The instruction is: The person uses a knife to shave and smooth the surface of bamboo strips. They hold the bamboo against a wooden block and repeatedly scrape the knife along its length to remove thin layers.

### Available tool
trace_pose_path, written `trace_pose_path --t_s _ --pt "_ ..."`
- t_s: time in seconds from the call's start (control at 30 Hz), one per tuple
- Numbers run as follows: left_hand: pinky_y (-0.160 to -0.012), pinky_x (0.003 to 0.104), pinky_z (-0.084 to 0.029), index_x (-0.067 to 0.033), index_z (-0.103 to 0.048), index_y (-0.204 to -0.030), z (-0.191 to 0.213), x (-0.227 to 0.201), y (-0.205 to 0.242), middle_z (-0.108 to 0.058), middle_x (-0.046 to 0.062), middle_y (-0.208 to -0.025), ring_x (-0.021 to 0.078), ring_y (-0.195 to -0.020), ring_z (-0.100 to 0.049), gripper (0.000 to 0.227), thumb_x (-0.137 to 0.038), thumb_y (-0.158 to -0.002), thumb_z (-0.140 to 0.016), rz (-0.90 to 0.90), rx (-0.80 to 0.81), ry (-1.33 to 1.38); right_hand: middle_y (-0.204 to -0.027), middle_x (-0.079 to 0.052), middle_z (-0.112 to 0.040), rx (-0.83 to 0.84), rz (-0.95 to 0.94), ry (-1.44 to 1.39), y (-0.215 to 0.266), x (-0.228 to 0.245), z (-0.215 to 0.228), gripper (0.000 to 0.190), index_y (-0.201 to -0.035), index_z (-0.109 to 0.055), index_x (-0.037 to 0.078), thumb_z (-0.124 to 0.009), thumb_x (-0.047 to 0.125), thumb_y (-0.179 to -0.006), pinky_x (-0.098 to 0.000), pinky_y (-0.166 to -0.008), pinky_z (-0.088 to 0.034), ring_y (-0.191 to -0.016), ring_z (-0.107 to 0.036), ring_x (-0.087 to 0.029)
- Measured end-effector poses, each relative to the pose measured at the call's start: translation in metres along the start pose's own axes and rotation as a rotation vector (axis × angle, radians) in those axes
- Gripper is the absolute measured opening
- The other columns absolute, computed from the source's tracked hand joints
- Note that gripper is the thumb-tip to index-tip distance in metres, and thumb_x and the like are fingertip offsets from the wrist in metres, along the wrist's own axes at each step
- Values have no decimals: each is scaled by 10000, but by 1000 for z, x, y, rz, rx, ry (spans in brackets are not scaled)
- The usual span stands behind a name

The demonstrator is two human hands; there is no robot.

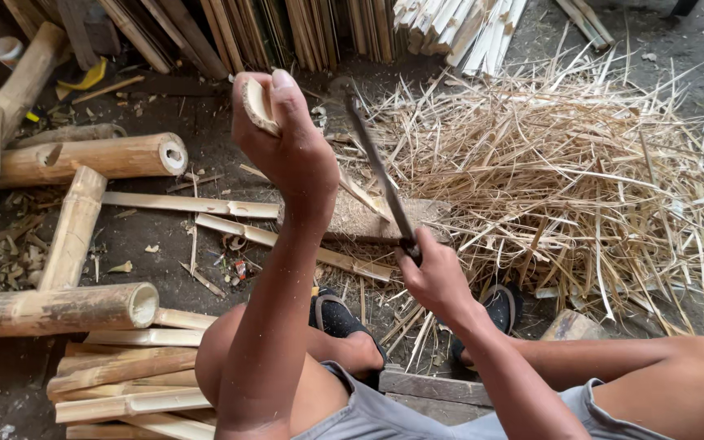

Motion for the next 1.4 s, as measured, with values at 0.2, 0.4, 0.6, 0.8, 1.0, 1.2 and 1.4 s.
trace_pose_path --t_s 0.2,0.4,0.6,0.8,1.0,1.2,1.4 --pt "-447 242 -312 -54 -484 -911 -2 -4 -3 -450 -20 -702 48 -547 -404 226 -165 -1108 -487 46 -2 48 -713 -76 -636 -271 438 29 -11 -35 -29 172 -1078 -503 53 -619 118 -969 -271 -470 -486 -548 -614 -141" --pt "-470 268 -337 -60 -492 -920 14 15 -20 -459 -13 -646 80 -520 -421 255 -195 -1134 -511 39 -29 172 -734 -172 -634 8 -221 401 -73 -134 -36 334 -1160 -516 15 -673 133 -891 -378 -482 -531 -584 -626 -270" --pt "-511 274 -418 -52 -526 -1045 32 -10 2 -483 45 -777 117 -591 -451 193 -189 -1170 -474 -60 53 9 -732 -251 -683 27 47 215 -10 -44 -24 252 -1081 -529 21 -621 131 -874 -559 -595 -506 -707 -660 -474" --pt "-505 244 -253 -60 -417 -945 33 -43 32 -378 20 -629 69 -523 -339 191 -112 -1118 -479 155 33 229 -660 -223 -661 -32 303 42 33 68 1 192 -985 -526 24 -655 116 -877 -512 -545 -498 -627 -684 -430" --pt "-533 256 -259 -36 -389 -936 49 -55 30 -351 27 -663 76 -571 -316 230 -114 -1128 -489 202 -14 424 -582 -224 -622 112 40 -45 37 72 -8 212 -1020 -515 26 -631 94 -857 -498 -493 -499 -517 -674 -393" --pt "-480 235 -264 -57 -407 -926 50 -50 32 -374 30 -615 80 -501 -329 186 -135 -1079 -478 130 -9 212 -637 -224 -651 -38 257 -18 37 88 -7 200 -975 -513 23 -659 104 -863 -491 -505 -513 -569 -689 -392" --pt "-514 254 -249 -53 -397 -917 44 -49 23 -350 -3 -649 75 -550 -304 237 -118 -1127 -486 207 -31 402 -645 -212 -650 17 235 83 24 76 -12 224 -998 -512 21 -677 77 -856 -502 -540 -491 -611 -670 -404"
Point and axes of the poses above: each hand's wrist, its own y-axis away from the middle knuckle, its own z-axis out of the back of the hand, x = y × z, the point moved 3 cm from there along -y, towards the middle knuckle
